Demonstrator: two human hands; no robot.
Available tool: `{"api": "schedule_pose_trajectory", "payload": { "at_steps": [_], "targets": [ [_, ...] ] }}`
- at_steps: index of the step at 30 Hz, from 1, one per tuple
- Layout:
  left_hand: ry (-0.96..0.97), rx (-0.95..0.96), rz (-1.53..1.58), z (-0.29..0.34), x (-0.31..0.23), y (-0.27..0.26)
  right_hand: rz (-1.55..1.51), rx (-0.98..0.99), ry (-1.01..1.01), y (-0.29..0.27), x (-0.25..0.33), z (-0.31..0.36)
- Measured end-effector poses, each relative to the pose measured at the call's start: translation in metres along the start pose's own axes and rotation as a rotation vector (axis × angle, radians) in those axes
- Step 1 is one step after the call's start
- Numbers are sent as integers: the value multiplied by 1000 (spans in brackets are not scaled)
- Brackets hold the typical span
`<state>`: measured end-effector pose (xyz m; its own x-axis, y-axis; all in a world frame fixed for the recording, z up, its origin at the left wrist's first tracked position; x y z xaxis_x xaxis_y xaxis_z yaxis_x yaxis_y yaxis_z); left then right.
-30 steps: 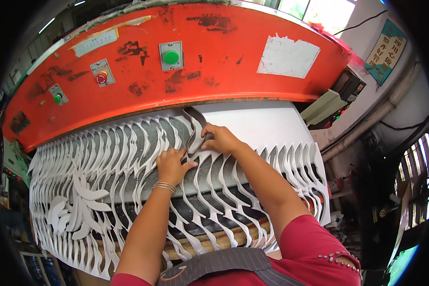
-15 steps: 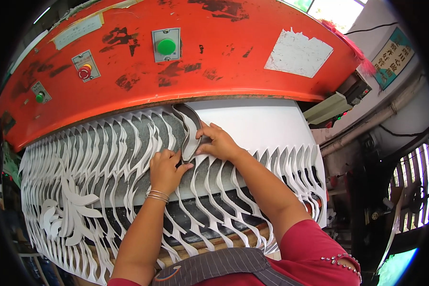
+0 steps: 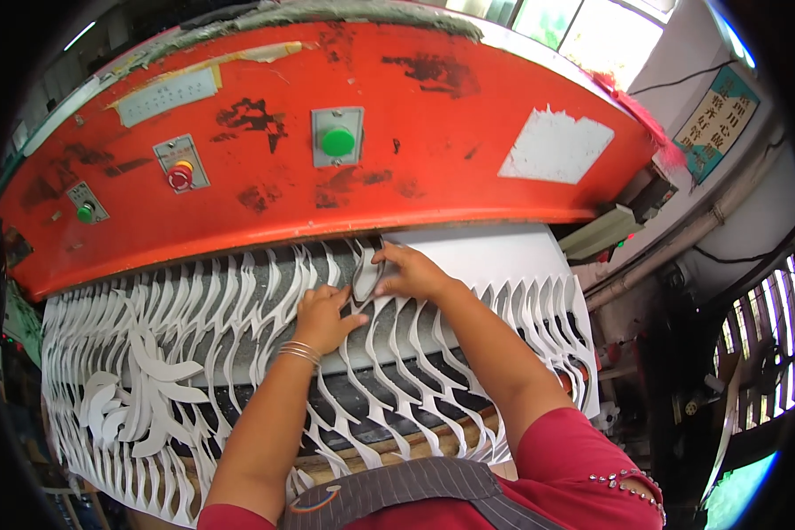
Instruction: Sorting and organizing white shoe components on a machine and into bags.
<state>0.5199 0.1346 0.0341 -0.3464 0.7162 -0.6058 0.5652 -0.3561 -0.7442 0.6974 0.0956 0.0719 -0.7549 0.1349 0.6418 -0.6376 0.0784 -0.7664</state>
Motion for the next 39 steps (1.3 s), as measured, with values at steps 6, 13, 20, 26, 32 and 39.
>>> {"api": "schedule_pose_trajectory", "payload": {
  "at_steps": [6,13,20,26,32,39],
  "targets": [
    [-306,-774,180,17,113,-201,-100,-164,114,-66,72,8],
    [-307,-880,-350,53,151,-345,-284,-448,256,-105,129,-42],
    [-453,-473,199,102,72,-245,-62,34,289,-72,108,37],
    [-169,56,226,153,-136,-104,73,746,282,-3,106,179],
    [-158,93,-42,156,-164,-84,303,404,-51,4,123,209],
    [-180,20,-96,171,-166,-68,219,606,18,4,114,209]
  ]
}}
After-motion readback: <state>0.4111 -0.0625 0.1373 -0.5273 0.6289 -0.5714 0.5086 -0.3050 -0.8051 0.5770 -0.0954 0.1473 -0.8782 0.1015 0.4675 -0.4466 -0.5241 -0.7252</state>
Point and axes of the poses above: each hand's wrist, its own z-axis away from the middle knuckle, its own y-axis out of the palm, x = y × z, the point moved 7 cm from there along -z, towards the middle knuckle, and after that the axes turned 11 degrees about y, right-handed, at the moved point
